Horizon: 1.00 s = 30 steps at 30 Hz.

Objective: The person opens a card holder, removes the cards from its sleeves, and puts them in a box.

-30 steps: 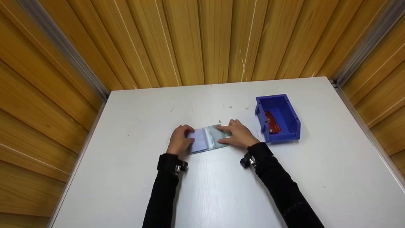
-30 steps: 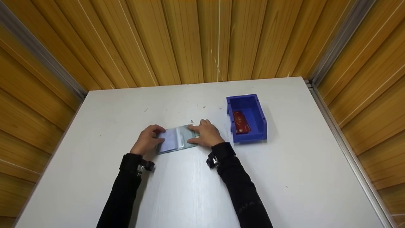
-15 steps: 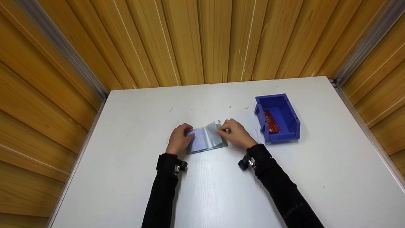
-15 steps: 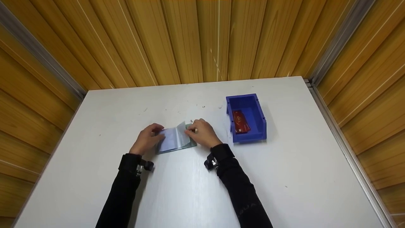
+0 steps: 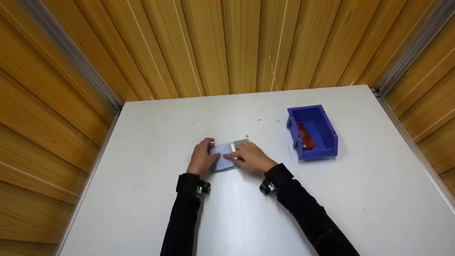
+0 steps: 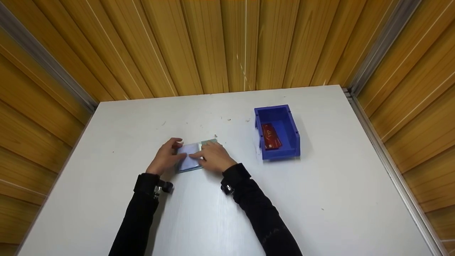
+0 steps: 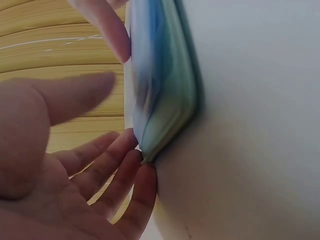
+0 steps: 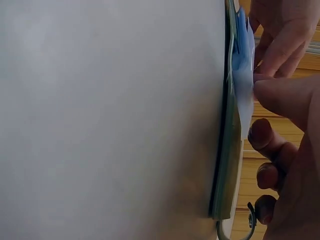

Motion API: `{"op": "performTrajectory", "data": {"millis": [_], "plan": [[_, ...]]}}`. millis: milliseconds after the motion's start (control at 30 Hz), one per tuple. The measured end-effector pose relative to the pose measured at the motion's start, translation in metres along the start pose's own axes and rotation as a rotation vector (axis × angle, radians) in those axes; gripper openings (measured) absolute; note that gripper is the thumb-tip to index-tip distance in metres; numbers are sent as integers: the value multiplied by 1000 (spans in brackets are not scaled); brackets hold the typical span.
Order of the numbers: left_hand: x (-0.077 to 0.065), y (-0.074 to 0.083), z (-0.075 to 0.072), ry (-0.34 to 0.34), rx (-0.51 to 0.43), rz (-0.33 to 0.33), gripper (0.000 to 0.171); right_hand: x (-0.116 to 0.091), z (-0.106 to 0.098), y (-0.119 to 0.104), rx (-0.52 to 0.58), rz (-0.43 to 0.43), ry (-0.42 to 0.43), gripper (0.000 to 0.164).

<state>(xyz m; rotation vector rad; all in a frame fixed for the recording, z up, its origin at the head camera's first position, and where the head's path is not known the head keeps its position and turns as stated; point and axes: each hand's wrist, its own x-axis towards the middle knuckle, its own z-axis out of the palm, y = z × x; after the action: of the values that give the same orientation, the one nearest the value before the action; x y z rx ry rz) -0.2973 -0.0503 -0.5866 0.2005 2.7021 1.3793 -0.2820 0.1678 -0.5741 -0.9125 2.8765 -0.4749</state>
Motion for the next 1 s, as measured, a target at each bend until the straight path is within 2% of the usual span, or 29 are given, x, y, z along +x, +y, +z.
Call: {"op": "performTrajectory", "data": {"millis": [133,433,700,833,1000], "plan": [[-1,0,1,5,31,18,53,0,0,-1,9,8,-12,36],[-3,-1,-5,-9,13,38,50,-2,-8,8,16,42,-40,44],[-2,-5,-11,-21,14,28,48,-9,-23,21,23,128,-30,44],[1,-3,-22,25,96,50,48,-14,-33,28,51,147,13,48],[8,2,-50,99,276,99,70,-28,-61,38,24,187,125,59]]}}
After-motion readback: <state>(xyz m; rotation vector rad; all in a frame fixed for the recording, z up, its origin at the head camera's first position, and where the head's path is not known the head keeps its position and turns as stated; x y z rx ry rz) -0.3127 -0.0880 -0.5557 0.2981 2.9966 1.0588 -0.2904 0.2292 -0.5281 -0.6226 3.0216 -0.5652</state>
